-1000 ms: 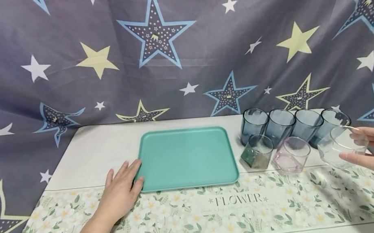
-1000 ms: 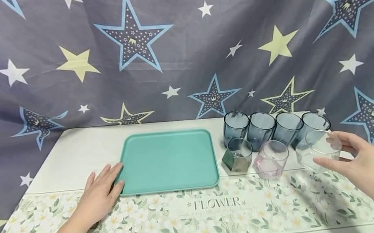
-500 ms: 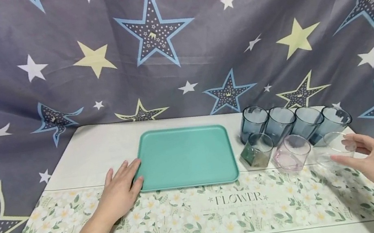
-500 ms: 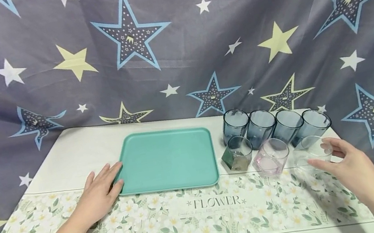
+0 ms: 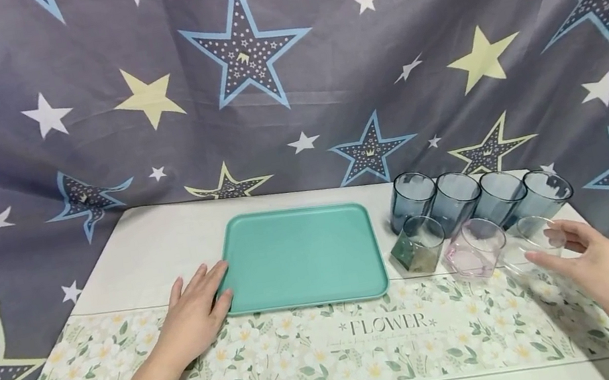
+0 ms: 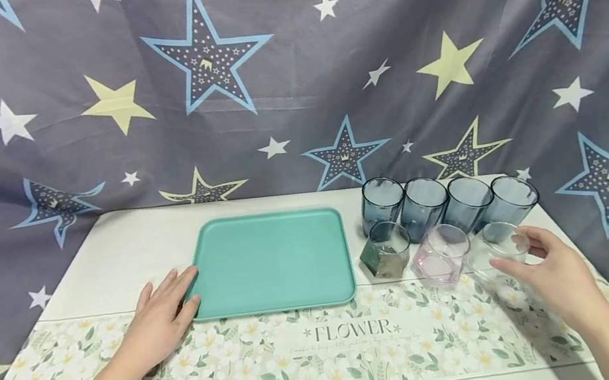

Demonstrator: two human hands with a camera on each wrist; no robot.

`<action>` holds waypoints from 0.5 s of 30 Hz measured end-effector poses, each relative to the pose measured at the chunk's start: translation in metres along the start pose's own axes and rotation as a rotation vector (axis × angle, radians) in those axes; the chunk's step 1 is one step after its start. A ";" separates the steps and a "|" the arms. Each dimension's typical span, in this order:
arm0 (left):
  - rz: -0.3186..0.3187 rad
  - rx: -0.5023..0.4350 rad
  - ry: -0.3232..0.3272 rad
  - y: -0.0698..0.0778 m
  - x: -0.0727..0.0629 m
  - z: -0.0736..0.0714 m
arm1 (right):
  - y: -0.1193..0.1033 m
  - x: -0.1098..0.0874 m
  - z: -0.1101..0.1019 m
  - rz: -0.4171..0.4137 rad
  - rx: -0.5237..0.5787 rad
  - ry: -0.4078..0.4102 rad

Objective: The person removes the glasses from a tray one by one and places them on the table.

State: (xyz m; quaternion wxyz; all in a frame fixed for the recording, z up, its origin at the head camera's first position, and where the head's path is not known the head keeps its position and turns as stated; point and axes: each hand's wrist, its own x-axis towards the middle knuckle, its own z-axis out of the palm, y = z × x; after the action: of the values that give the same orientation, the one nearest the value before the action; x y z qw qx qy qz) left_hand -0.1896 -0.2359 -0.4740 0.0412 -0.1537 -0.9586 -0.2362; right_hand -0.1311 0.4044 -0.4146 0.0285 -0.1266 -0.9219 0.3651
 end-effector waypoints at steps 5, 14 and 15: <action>0.005 -0.001 0.004 -0.001 0.001 -0.001 | 0.001 -0.001 0.003 -0.013 0.029 0.006; 0.011 -0.001 0.005 0.000 0.000 0.000 | 0.007 -0.002 0.007 -0.063 0.062 0.020; 0.013 0.001 0.005 0.000 0.000 0.000 | 0.007 -0.002 0.008 -0.066 0.063 0.022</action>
State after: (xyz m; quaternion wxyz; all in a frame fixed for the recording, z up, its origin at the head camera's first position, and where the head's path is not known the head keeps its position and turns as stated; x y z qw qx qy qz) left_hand -0.1898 -0.2362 -0.4738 0.0454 -0.1593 -0.9576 -0.2357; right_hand -0.1287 0.4035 -0.4247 0.0547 -0.0994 -0.9132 0.3914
